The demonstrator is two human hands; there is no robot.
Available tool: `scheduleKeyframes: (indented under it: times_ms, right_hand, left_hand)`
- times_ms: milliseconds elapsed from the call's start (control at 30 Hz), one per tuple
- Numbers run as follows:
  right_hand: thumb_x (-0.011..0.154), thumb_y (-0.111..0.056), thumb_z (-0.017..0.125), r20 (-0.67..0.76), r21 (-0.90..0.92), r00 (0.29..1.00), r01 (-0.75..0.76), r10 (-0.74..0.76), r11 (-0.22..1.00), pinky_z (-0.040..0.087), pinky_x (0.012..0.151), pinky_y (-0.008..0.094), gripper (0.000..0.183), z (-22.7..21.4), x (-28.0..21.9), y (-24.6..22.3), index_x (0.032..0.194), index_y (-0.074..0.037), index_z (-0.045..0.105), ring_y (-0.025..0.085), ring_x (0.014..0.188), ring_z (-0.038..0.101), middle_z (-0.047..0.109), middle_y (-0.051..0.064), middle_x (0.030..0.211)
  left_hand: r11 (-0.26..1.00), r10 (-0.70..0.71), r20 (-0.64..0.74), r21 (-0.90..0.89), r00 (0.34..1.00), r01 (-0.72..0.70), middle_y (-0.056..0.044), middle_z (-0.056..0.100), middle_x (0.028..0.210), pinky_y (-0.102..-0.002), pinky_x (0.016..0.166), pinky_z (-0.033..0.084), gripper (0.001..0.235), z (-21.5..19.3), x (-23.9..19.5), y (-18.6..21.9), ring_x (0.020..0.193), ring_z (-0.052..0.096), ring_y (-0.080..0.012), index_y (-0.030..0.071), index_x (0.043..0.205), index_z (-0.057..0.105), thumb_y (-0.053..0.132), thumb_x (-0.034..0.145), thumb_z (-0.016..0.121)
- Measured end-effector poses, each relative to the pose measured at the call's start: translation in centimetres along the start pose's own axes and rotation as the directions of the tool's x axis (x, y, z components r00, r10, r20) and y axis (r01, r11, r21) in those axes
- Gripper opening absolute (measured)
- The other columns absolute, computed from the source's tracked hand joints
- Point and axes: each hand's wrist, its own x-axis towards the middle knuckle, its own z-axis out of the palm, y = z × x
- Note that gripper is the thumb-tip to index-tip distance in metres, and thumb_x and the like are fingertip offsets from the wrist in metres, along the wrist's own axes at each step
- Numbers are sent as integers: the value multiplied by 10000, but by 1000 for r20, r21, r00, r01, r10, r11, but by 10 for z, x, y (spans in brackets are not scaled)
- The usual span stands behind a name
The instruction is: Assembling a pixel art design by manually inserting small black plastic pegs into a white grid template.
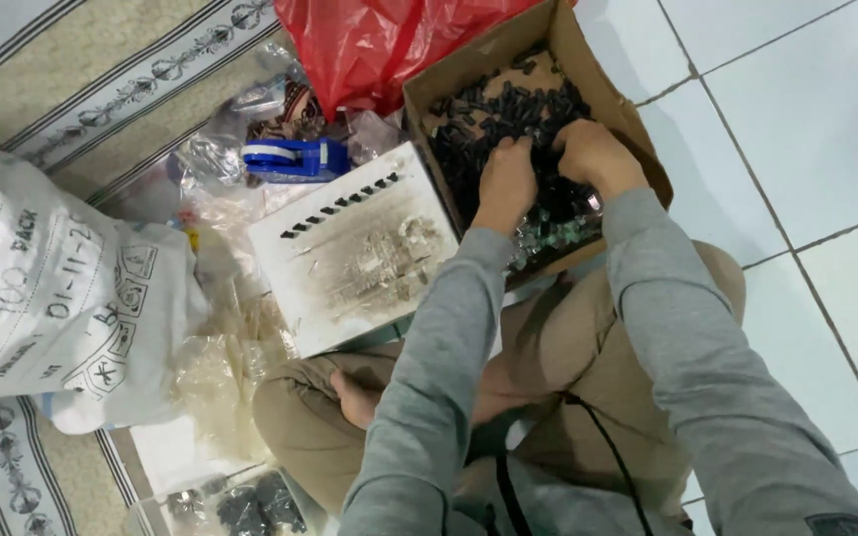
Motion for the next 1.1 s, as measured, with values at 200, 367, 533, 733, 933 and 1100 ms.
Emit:
scheduleKeyframes:
  times_ms: [200, 367, 533, 733, 933, 1100]
  right_hand:
    - [881, -20, 573, -59, 51, 998, -6, 9, 999, 598, 874, 553, 476, 2, -5, -12, 1340, -33, 697, 456, 1145, 658, 684, 283, 1276]
    - [926, -84, 609, -38, 107, 999, 30, -27, 994, 580, 904, 581, 408, -32, -48, -36, 1310, 23, 696, 486, 1189, 629, 666, 315, 1287]
    - [968, -123, 593, -53, 163, 998, 54, -46, 985, 560, 932, 593, 414, -35, -50, -36, 1325, 70, 675, 518, 1210, 604, 639, 357, 1302]
    - [989, -195, 612, 1, 171, 1000, 17, -17, 985, 565, 918, 566, 418, -34, -37, -30, 1333, 33, 680, 469, 1229, 606, 642, 316, 1320]
    - [989, -225, 630, -38, 136, 999, 28, -23, 990, 576, 917, 593, 446, -25, -32, -22, 1348, 37, 665, 484, 1225, 605, 638, 315, 1339]
    - [980, -195, 625, -14, 150, 999, 36, -34, 988, 564, 954, 540, 413, -42, -55, -43, 1343, -4, 674, 447, 1263, 588, 628, 288, 1361]
  left_hand:
    - [964, 66, -80, 261, 995, -44, -224, 694, 1099, -344, 735, 671, 197, 60, 23, -21, 875, 731, -294, 9, 1003, 760, -69, 849, 665]
    - [968, 60, -89, 250, 994, -36, -178, 680, 991, -323, 661, 635, 114, 37, 23, -15, 817, 708, -265, 17, 888, 719, -61, 855, 643]
    - [959, 79, -78, 278, 994, -54, -106, 630, 888, -287, 632, 591, 103, 51, 24, -35, 829, 669, -222, 59, 831, 675, -36, 852, 642]
    - [880, 208, -22, 441, 978, -177, -65, 631, 957, -346, 665, 583, 144, 59, 30, -41, 921, 646, -235, 128, 942, 713, 47, 855, 631]
    - [952, -274, -1, -145, 962, 271, -236, 737, 935, -456, 784, 624, 154, 52, 36, -65, 956, 742, -400, -2, 977, 719, 100, 876, 663]
    - [767, -515, 81, -401, 853, 501, -195, 736, 1053, -422, 850, 615, 243, 28, 27, -60, 1066, 726, -337, 70, 1089, 720, 235, 914, 686]
